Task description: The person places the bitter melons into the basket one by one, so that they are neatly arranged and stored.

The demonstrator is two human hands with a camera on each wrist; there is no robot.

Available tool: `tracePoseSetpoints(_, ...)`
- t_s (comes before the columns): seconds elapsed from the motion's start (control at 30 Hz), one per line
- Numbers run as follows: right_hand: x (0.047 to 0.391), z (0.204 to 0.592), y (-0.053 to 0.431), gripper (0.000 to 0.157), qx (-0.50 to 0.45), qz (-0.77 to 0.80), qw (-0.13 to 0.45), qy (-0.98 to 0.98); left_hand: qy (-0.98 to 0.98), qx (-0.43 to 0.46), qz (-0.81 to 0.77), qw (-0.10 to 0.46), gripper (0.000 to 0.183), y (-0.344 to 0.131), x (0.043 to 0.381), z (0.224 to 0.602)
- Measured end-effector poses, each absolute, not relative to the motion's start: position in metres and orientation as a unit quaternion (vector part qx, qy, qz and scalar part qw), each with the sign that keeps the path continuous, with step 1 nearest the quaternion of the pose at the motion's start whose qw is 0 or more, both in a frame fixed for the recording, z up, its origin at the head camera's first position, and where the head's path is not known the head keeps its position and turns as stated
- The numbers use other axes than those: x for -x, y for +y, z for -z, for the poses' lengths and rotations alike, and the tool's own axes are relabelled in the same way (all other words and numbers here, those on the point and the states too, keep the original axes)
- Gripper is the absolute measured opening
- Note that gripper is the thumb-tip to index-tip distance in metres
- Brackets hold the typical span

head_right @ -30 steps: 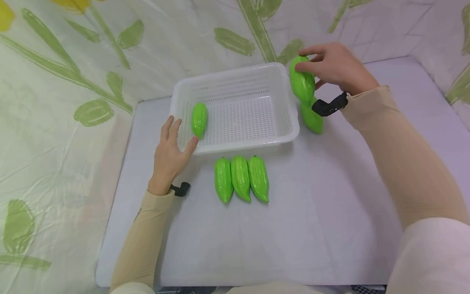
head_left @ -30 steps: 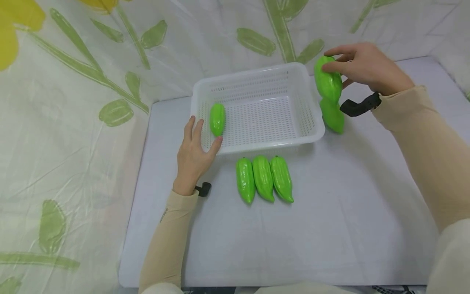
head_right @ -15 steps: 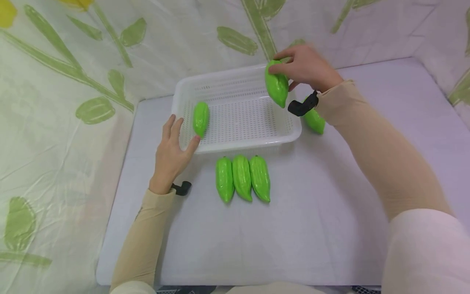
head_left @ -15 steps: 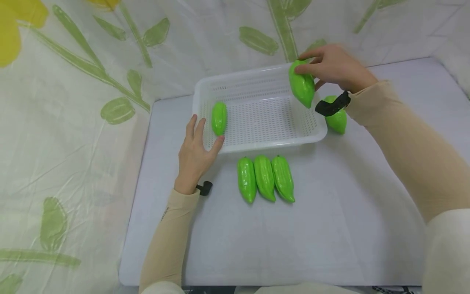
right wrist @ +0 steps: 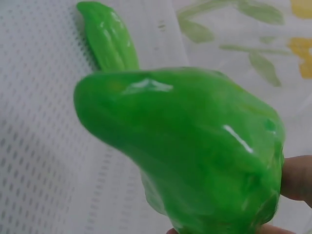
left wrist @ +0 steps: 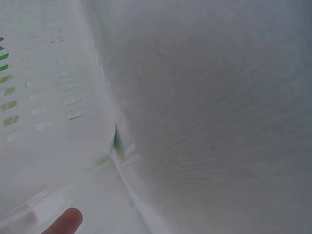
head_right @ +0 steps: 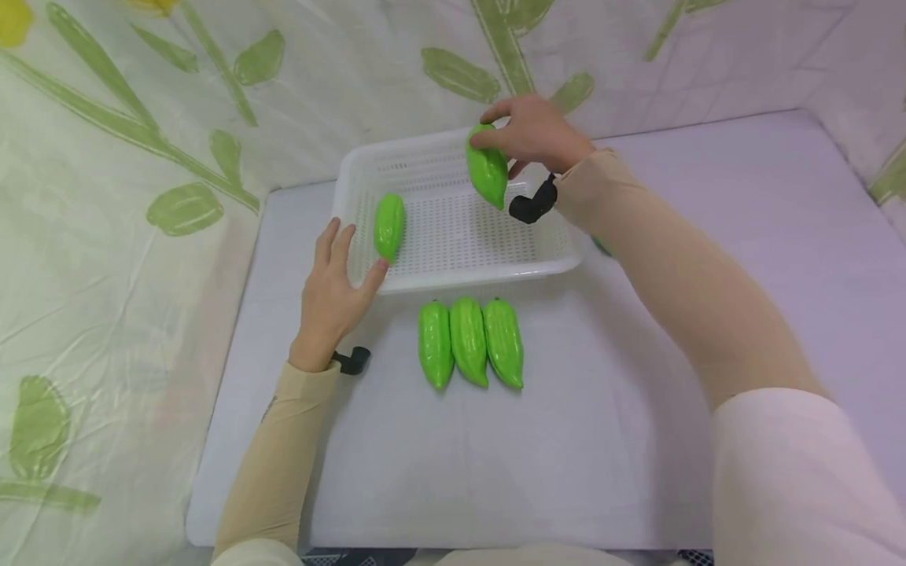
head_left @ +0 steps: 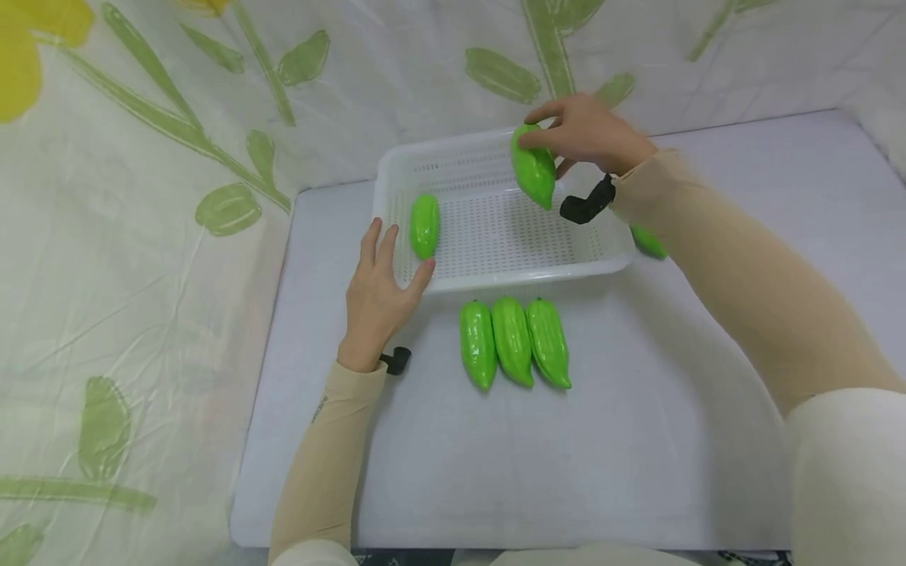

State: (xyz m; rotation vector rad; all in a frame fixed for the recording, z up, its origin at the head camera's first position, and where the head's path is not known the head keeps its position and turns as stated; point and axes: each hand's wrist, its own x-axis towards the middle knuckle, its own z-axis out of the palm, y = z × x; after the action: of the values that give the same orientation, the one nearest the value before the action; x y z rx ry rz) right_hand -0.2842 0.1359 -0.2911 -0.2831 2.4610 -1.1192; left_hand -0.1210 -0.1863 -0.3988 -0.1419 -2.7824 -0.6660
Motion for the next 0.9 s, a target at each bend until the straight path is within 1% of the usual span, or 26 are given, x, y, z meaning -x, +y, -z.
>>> tracePoseSetpoints(0.2, 0.284, 0.301, 0.106, 0.07, 0.119, 0.429, 0.222, 0.867, -0.963, 0.044, 0.231, 0.13, 0.083, -0.186, 0.12, 0.398)
tracePoseSetpoints(0.53, 0.284, 0.319, 0.063, 0.068, 0.134, 0.423, 0.241, 0.863, -0.962, 0.05, 0.228, 0.142, 0.083, -0.187, 0.12, 0.4)
tracePoseSetpoints(0.9, 0.282, 0.331, 0.03, 0.064, 0.112, 0.436, 0.263, 0.853, -0.962, 0.049, 0.23, 0.142, 0.082, -0.188, 0.12, 0.4)
